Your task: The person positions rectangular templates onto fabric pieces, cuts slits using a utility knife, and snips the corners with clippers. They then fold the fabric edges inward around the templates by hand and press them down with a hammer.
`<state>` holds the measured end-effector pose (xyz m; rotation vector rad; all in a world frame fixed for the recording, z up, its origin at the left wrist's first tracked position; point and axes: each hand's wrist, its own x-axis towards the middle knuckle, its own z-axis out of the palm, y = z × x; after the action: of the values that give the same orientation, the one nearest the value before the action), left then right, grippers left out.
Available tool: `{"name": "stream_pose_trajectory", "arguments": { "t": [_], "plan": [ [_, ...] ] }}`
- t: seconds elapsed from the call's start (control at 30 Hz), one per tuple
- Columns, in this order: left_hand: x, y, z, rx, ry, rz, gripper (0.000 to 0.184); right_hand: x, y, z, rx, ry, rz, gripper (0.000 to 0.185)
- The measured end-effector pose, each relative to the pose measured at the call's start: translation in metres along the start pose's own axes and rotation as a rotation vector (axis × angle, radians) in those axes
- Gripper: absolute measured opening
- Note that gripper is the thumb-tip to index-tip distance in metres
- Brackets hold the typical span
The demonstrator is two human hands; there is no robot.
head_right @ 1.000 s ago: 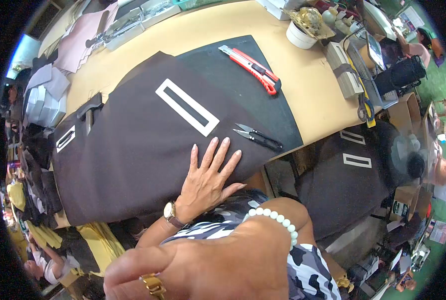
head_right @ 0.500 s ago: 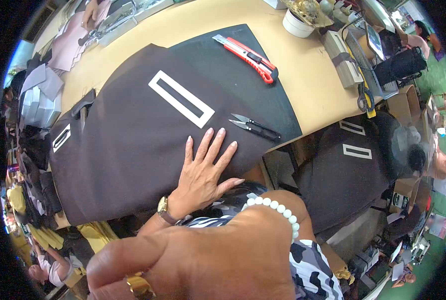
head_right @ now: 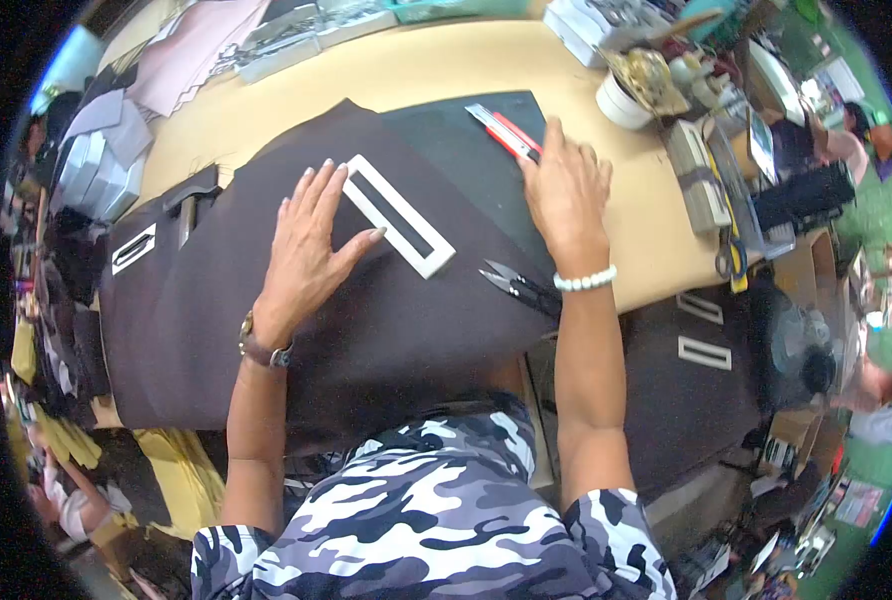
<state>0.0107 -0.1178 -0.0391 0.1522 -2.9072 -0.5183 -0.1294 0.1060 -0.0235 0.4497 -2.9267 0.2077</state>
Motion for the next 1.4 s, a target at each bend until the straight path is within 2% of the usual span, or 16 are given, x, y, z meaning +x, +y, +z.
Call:
{"name": "stream_pose_trajectory", "arguments": {
  "t": [0.1, 0.2, 0.37, 0.43, 0.53, 0.63, 1.23, 1.33, 1.4],
  "plan": [
    [0.006, -0.013, 0.014, -0.073, 0.046, -0.050, 0.085, -0.006, 0.003, 0.012, 0.089, 0.114, -0.087, 0.044],
    [0.004, -0.017, 0.027, -0.113, 0.084, -0.067, 0.089, -0.013, -0.004, 0.002, 0.312, 0.129, -0.096, 0.039],
    [0.005, -0.019, 0.031, -0.138, 0.121, -0.055, 0.091, -0.041, -0.054, -0.010, 0.644, 0.027, -0.376, 0.027],
    [0.004, -0.021, 0.032, -0.144, 0.129, -0.049, 0.092, -0.053, -0.070, 0.001, 0.669, -0.004, -0.354, 0.032],
    [0.002, -0.021, 0.031, -0.129, 0.132, -0.048, 0.095, -0.055, -0.076, 0.013, 0.637, 0.080, -0.427, 0.042],
    [0.002, -0.021, 0.033, -0.132, 0.132, -0.051, 0.100, -0.058, -0.077, 0.013, 0.612, 0.006, -0.461, 0.050],
    [0.001, -0.022, 0.037, -0.130, 0.150, -0.053, 0.102, -0.059, -0.077, 0.015, 0.514, -0.004, -0.471, 0.049],
    [0.002, -0.020, 0.035, -0.140, 0.137, -0.059, 0.106, -0.058, -0.080, 0.009, 0.473, -0.019, -0.471, 0.049],
    [0.001, -0.018, 0.032, -0.153, 0.120, -0.060, 0.109, -0.053, -0.087, -0.005, 0.326, -0.090, -0.460, 0.046]
  ]
}}
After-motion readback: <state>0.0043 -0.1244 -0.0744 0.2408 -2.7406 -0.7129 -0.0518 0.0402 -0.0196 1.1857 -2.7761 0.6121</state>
